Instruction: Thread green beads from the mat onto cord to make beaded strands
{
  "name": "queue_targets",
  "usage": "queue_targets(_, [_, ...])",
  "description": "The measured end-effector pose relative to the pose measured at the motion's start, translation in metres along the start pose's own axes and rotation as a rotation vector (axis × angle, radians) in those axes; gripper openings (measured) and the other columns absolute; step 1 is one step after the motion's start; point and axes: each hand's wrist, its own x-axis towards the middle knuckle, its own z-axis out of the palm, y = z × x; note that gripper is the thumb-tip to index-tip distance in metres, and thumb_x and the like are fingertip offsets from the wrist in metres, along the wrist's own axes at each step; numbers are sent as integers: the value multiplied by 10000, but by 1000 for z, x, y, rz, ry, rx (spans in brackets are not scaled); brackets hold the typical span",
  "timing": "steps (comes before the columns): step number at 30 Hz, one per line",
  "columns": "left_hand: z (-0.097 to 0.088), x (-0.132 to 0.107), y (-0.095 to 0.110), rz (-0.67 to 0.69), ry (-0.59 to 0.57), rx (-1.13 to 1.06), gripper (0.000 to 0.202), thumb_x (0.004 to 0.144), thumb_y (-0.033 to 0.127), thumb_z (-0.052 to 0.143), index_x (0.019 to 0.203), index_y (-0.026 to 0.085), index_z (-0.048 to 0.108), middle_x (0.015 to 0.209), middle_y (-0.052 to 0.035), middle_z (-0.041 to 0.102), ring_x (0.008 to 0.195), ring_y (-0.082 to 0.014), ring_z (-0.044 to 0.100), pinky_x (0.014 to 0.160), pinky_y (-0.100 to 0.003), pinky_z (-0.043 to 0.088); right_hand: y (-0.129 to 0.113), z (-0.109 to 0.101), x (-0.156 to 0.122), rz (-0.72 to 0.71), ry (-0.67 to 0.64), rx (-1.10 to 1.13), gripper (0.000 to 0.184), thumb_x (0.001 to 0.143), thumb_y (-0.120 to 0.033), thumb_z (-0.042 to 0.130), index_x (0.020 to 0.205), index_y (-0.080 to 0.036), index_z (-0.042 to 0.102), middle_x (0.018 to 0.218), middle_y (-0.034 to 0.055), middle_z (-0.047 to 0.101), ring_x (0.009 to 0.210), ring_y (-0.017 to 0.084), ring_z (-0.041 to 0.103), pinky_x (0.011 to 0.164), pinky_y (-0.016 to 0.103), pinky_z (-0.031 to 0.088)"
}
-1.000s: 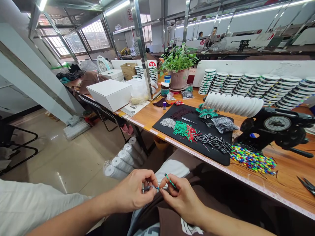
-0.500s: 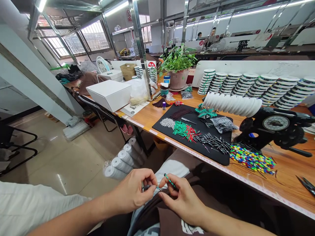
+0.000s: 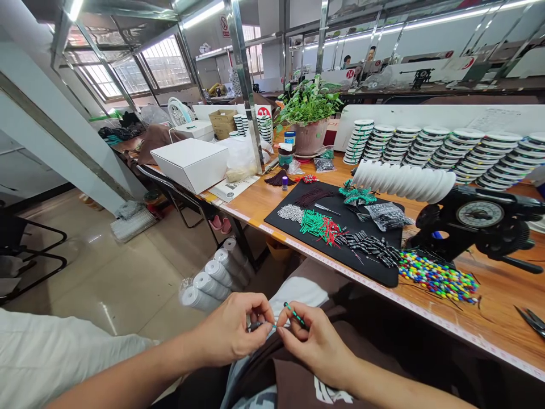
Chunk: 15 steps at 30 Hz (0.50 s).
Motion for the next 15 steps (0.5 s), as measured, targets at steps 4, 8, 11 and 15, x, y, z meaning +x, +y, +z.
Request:
queue_targets(4, [2,0,-3,6,-15,-7,90,754,181,604,806,165,675,693,19,634,644,-133,525,587,-230,403,0,1,-2,-20,4,-31,104,832,-268,567,786,-176,581,587,-93,263,554,112,243,509,240,212])
queue_targets(8, [4,1,-6,8,-21,-8,107,737,160,584,802,159,670,677,27,613,619,-121,507,569,-223,386,1,2,-2,-31,13,-62,93,820,-261,550,781,-179,571,593,-85,289,561,116,259,509,242,215])
queue_targets(11, [5,1,-6,13,-9,-2,112,736,157,583,803,160,674,683,26,613,625,-122,509,569,-220,381,2,3,-1,-40,27,-91,85,808,-248,551,769,-177,577,578,-88,282,549,113,263,515,243,216])
queue_targets(15, [4,0,-5,18,-7,1,106,740,164,588,796,165,678,671,32,601,615,-119,499,566,-221,377,1,3,-1,-55,44,-112,71,797,-233,563,762,-176,586,561,-93,278,532,107,267,517,239,216])
